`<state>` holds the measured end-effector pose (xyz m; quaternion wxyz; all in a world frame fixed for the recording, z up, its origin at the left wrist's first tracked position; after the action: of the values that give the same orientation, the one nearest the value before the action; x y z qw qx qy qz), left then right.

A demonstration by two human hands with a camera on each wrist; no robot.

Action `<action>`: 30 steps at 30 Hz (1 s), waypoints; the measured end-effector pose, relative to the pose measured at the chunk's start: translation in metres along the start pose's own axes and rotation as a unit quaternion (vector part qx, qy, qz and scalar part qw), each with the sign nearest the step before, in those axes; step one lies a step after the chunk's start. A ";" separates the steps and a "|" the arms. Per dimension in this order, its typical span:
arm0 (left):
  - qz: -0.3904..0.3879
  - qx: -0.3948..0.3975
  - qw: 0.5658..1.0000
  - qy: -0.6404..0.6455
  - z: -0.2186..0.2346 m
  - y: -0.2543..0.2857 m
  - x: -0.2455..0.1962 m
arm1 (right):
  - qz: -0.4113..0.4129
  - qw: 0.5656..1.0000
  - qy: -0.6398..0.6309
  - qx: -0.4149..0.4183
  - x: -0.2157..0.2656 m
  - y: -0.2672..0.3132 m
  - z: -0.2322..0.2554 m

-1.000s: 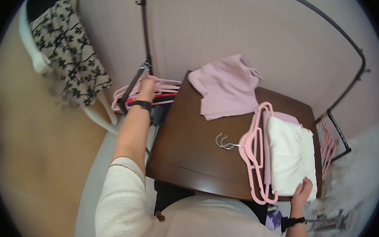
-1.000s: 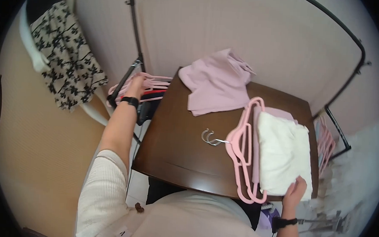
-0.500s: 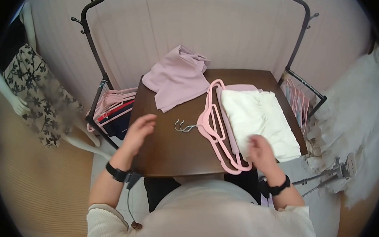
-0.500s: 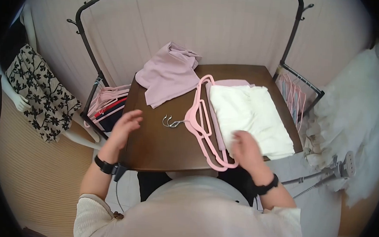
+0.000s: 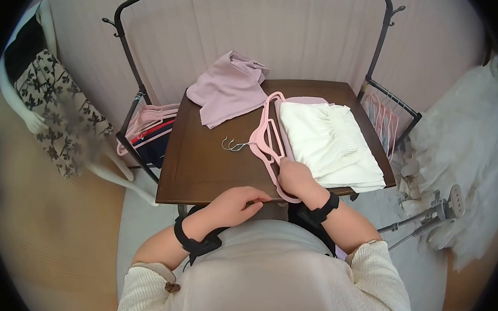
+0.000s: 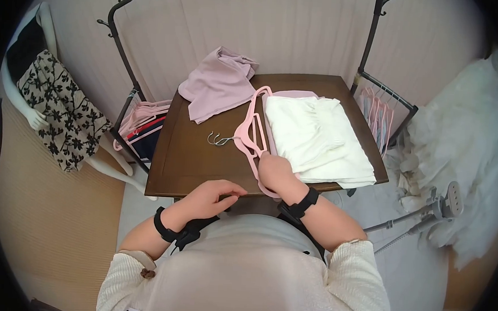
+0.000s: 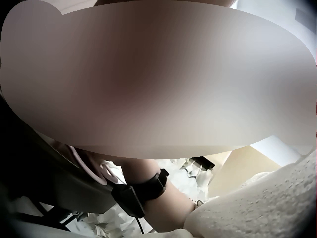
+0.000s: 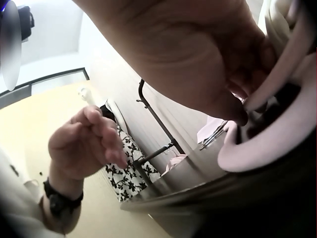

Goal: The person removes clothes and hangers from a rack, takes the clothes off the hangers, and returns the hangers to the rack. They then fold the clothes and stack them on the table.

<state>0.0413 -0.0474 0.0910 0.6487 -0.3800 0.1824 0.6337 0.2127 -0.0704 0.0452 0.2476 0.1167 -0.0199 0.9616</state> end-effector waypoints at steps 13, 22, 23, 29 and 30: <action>-0.140 -0.052 0.985 -0.091 -0.016 -0.114 -0.086 | -0.036 0.741 -0.635 -0.214 -0.068 0.082 0.213; -0.114 -0.041 0.975 -0.185 -0.029 -0.187 -0.103 | 0.006 0.708 -0.659 -0.253 -0.056 0.149 0.212; -0.077 0.017 0.970 -0.229 -0.032 -0.189 -0.094 | 0.006 0.711 -0.657 -0.250 -0.065 0.147 0.205; -0.088 -0.277 0.957 0.011 0.029 -0.185 -0.088 | -0.104 0.746 -0.572 -0.325 -0.141 0.122 0.154; -0.108 -0.303 0.930 0.176 0.036 -0.183 -0.093 | -0.121 0.728 -0.621 -0.265 -0.147 0.118 0.145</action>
<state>0.1959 -0.0677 0.2290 0.5247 -0.6815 0.0508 0.5077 0.3122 -0.2576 0.1541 0.3150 0.6185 -0.4091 0.5923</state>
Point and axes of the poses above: each hand's wrist, its own y-axis away from the middle knuckle, its own z-axis out of the back of the hand, x = y × z, the point moved 5 cm from there along -y, towards the middle knuckle, and after that the axes turned 13 degrees about -z, right-handed, at the moved point
